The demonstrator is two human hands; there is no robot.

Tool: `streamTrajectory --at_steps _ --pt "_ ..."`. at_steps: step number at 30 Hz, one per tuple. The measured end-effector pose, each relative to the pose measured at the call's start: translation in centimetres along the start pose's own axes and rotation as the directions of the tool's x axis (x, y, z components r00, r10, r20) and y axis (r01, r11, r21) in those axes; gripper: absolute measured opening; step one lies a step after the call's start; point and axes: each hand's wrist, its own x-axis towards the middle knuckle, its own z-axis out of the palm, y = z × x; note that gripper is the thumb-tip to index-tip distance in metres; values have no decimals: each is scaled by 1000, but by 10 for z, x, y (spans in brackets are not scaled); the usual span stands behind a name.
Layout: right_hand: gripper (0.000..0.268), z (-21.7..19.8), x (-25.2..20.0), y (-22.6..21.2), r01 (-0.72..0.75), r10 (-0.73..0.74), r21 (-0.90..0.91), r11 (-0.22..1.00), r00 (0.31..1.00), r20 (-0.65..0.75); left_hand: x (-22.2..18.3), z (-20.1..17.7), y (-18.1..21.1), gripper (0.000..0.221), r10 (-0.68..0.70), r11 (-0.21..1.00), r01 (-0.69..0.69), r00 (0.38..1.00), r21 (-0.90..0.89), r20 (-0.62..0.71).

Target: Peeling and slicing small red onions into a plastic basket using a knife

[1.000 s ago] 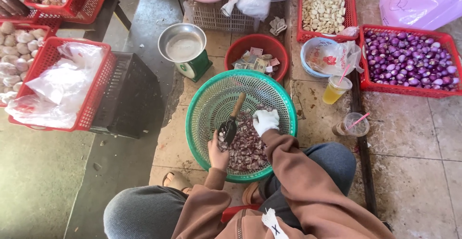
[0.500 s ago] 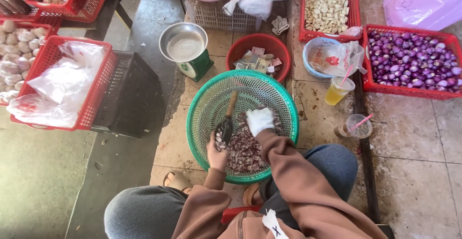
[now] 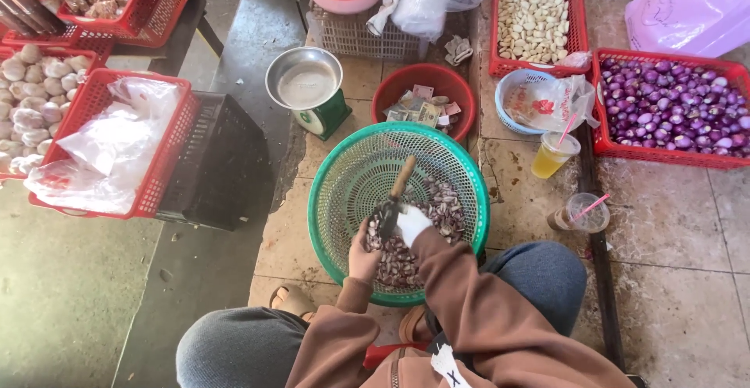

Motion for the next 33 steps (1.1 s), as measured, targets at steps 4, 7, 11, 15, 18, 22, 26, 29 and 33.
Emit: streamTrajectory --at_steps 4,7,11,15,18,22,26,29,33 --pt "17 -24 -46 -8 -341 -215 940 24 916 338 7 -3 -17 102 8 997 -9 1000 80 12" --pt "26 -36 -80 -30 -291 -126 956 46 947 294 4 -6 -5 103 126 965 -128 992 230 25" --pt "98 -35 -92 -34 -79 59 138 987 988 143 -5 -7 5 101 246 887 -261 965 382 88" --pt "103 -23 -87 -30 -9 14 -30 1000 984 177 -1 -8 -3 100 245 899 -257 966 355 77" --pt "22 -22 -83 -23 -172 -17 971 169 984 177 -1 -8 -4 103 234 893 -265 964 364 126" --pt "100 -46 -116 -40 -84 69 90 992 985 157 0 -9 3 101 198 916 -228 972 329 125" --pt "75 -11 -65 -20 -168 40 871 463 985 169 -1 -9 1 101 183 922 -222 972 316 149" --pt "91 -14 -77 -15 -93 72 148 984 987 144 3 -13 4 99 199 900 -236 970 367 137" --pt "88 -31 -100 -42 -90 61 166 982 983 172 2 -11 -5 99 208 895 -246 968 372 139"
